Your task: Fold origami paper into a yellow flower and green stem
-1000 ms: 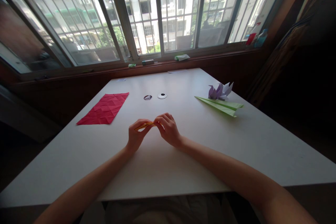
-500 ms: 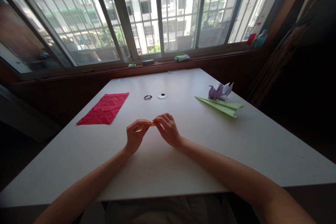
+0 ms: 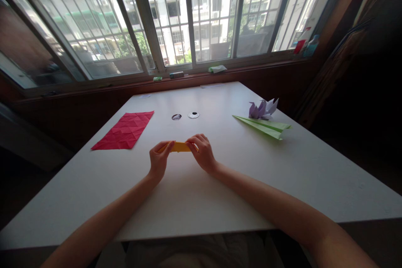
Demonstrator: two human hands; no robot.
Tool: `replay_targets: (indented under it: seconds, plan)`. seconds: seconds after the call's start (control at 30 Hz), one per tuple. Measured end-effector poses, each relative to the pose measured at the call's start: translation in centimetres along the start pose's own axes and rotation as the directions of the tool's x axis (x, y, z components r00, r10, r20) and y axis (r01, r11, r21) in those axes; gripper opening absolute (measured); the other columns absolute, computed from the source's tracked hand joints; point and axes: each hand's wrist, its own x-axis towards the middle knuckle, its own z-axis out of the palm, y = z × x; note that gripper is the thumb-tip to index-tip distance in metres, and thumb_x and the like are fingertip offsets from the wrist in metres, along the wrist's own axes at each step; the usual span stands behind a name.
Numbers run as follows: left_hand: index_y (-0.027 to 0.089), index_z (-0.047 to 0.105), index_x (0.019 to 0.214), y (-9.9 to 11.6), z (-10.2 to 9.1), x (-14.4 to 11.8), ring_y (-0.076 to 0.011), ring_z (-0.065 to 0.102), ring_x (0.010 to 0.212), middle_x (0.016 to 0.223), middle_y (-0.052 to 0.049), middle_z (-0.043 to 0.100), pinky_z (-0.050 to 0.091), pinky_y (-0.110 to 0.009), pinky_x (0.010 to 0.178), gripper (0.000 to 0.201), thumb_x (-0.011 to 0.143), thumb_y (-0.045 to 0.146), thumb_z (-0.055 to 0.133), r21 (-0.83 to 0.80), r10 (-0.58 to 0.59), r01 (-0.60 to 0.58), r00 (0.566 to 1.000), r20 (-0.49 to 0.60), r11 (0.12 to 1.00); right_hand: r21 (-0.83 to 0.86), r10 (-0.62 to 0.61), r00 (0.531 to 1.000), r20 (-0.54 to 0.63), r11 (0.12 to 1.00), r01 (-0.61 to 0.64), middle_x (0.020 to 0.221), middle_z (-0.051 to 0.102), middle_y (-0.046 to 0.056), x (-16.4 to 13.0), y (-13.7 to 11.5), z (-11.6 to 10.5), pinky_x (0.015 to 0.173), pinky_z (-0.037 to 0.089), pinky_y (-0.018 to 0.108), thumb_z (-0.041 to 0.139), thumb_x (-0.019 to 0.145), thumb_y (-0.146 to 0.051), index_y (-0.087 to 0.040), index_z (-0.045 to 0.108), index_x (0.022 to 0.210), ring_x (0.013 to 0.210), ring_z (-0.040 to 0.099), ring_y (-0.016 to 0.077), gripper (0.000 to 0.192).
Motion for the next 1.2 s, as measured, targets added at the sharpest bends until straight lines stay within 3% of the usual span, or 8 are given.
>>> replay_targets:
  seconds: [0.2, 0.43, 0.8, 0.93, 1.07, 1.2]
  plan:
    - [0.013, 0.066, 0.069, -0.52, -0.28, 0.70, -0.0101, 0.051, 0.060, 0.065, -0.002, 0.062, 0.039, -0.020, 0.052, 0.028, 0.067, 0.041, 0.062, -0.074, -0.130, 0.124, 0.989, -0.077, 0.990, 0.093, 0.150, 0.988, 0.041, 0.984, -0.153, 0.074, 0.057, 0.003, 0.10, 0.55, -0.13, 0.068, 0.041, 0.028, 0.050, 0.081, -0.024, -0.019, 0.057, 0.072, 0.073, 0.052, 0.0151, 0.013]
    - [0.013, 0.066, 0.070, -0.66, -0.31, 0.78, -0.0106, 0.050, 0.061, 0.070, -0.004, 0.062, 0.038, -0.021, 0.053, 0.031, 0.066, 0.043, 0.061, -0.094, -0.180, 0.172, 0.980, -0.080, 0.981, 0.192, 0.289, 0.936, 0.199, 0.926, -0.327, 0.069, 0.058, 0.001, 0.29, 0.54, -0.08, 0.061, 0.038, 0.025, 0.045, 0.082, -0.031, -0.017, 0.057, 0.071, 0.065, 0.052, 0.0135, 0.022]
    - [0.013, 0.057, 0.061, -0.91, -0.53, 0.98, -0.0071, 0.044, 0.044, 0.048, 0.002, 0.052, 0.032, -0.020, 0.045, 0.032, 0.066, 0.044, 0.061, -0.008, -0.143, 0.143, 0.990, -0.019, 0.990, 0.187, 0.361, 0.931, 0.051, 0.912, -0.364, 0.061, 0.053, 0.000, 0.47, 0.75, -0.09, 0.056, 0.035, 0.023, 0.045, 0.079, -0.032, -0.016, 0.054, 0.065, 0.059, 0.046, 0.0123, 0.023]
    - [0.015, 0.052, 0.061, -0.94, -0.56, 0.92, -0.0068, 0.043, 0.039, 0.048, 0.003, 0.053, 0.031, -0.019, 0.041, 0.033, 0.066, 0.047, 0.061, -0.029, -0.172, 0.171, 0.985, -0.012, 0.985, 0.205, 0.389, 0.919, 0.059, 0.897, -0.392, 0.057, 0.051, -0.001, 0.41, 0.63, -0.12, 0.052, 0.034, 0.022, 0.046, 0.079, -0.035, -0.016, 0.055, 0.065, 0.053, 0.044, 0.0110, 0.025]
    - [0.016, 0.044, 0.051, -0.93, -0.51, 0.78, -0.0051, 0.035, 0.034, 0.035, 0.007, 0.039, 0.027, -0.018, 0.038, 0.038, 0.067, 0.047, 0.059, -0.009, -0.165, 0.165, 0.986, -0.026, 0.986, 0.218, 0.441, 0.894, 0.082, 0.867, -0.447, 0.050, 0.045, -0.003, 0.32, 0.40, -0.25, 0.045, 0.029, 0.022, 0.046, 0.078, -0.038, -0.016, 0.055, 0.065, 0.045, 0.038, 0.0091, 0.027]
    - [0.016, 0.037, 0.046, -0.88, -0.43, 0.77, -0.0033, 0.028, 0.033, 0.036, 0.008, 0.033, 0.020, -0.018, 0.036, 0.043, 0.068, 0.047, 0.058, -0.015, -0.178, 0.178, 0.983, -0.032, 0.984, 0.255, 0.456, 0.883, 0.109, 0.846, -0.468, 0.050, 0.044, -0.003, 0.33, 0.61, -0.22, 0.044, 0.027, 0.022, 0.047, 0.077, -0.040, -0.016, 0.057, 0.065, 0.045, 0.035, 0.0089, 0.029]
